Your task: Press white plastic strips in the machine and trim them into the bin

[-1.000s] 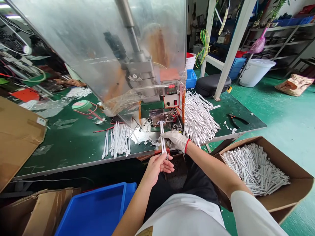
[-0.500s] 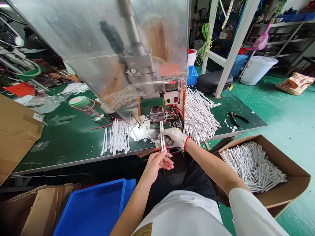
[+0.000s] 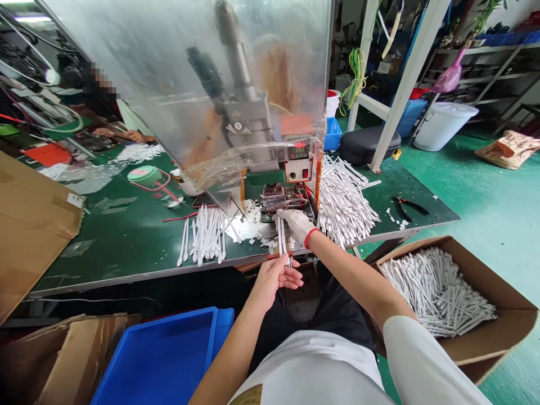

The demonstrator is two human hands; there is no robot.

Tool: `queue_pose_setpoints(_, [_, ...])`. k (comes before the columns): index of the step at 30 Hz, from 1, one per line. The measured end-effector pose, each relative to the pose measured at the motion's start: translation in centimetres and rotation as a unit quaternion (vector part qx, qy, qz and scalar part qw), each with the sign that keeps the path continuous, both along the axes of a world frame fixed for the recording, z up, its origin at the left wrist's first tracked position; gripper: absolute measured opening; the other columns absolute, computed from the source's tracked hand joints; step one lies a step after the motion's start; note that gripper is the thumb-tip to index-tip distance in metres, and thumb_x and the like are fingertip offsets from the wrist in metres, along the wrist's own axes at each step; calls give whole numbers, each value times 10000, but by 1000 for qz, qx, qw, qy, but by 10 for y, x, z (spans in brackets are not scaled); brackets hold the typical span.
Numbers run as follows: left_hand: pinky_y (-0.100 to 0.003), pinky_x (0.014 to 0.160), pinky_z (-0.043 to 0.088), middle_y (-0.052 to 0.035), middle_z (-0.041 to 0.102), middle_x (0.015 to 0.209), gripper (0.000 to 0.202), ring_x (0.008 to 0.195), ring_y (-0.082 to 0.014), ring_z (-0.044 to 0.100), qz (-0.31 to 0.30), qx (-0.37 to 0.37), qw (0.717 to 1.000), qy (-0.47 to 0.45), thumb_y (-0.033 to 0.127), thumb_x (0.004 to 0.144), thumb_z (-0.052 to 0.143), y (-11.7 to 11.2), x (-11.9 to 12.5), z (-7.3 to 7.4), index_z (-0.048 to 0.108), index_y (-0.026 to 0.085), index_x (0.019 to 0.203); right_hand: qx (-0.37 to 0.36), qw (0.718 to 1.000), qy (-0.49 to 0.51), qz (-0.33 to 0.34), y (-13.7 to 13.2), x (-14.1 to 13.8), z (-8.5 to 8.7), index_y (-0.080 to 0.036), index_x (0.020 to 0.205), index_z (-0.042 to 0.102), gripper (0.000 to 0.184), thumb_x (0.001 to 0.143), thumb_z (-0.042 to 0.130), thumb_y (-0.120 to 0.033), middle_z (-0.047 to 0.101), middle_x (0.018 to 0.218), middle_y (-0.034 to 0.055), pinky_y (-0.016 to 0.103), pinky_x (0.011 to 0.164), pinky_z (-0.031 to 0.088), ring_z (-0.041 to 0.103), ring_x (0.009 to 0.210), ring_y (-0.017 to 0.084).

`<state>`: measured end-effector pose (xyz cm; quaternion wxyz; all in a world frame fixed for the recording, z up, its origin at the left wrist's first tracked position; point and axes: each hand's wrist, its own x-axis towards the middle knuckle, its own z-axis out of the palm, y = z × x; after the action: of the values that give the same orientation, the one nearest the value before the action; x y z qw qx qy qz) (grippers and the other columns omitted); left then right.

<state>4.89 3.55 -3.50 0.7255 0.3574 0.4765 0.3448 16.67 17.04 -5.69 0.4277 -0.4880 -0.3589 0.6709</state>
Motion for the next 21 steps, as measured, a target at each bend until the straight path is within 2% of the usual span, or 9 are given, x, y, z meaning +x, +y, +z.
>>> queue_pose_setpoints(3, [-269,536,527,-107,724,658,622,573,-215,711,2,6,1000,2,701,762,624,1,0,-2,684,88,838,1,1000,8,-26,2,0,-6,-140,864,690,280,856,648,-417,677,759,62,229,454,432,543,543,128])
queue_pose_setpoints(9, [-256,526,522,-103,720,644,625,559,-204,705,13,11,1000,-12,700,761,623,-1,1,-5,685,82,833,27,998,-31,-37,3,1,-11,-132,808,687,302,815,684,-434,660,719,51,215,408,362,489,505,109])
queue_pose_setpoints(12, [-246,522,520,-103,721,647,623,560,-199,706,15,6,1000,-23,690,759,633,-1,1,-5,688,75,845,35,999,-20,-35,4,1,-13,-135,778,688,300,805,694,-434,637,684,47,224,392,347,473,486,111])
queue_pose_setpoints(17, [-242,529,527,-105,733,680,637,573,-194,711,16,-4,999,-33,679,764,640,-1,1,-3,700,67,930,26,999,0,-31,4,-1,-11,-140,780,690,281,809,686,-420,617,647,39,234,371,331,461,465,114])
queue_pose_setpoints(21, [-239,522,522,-108,728,662,633,569,-198,710,7,-3,1000,-27,686,745,651,0,1,-3,694,70,883,16,999,1,-38,1,-2,-7,-132,785,696,263,806,686,-395,605,636,31,223,384,344,464,471,109])
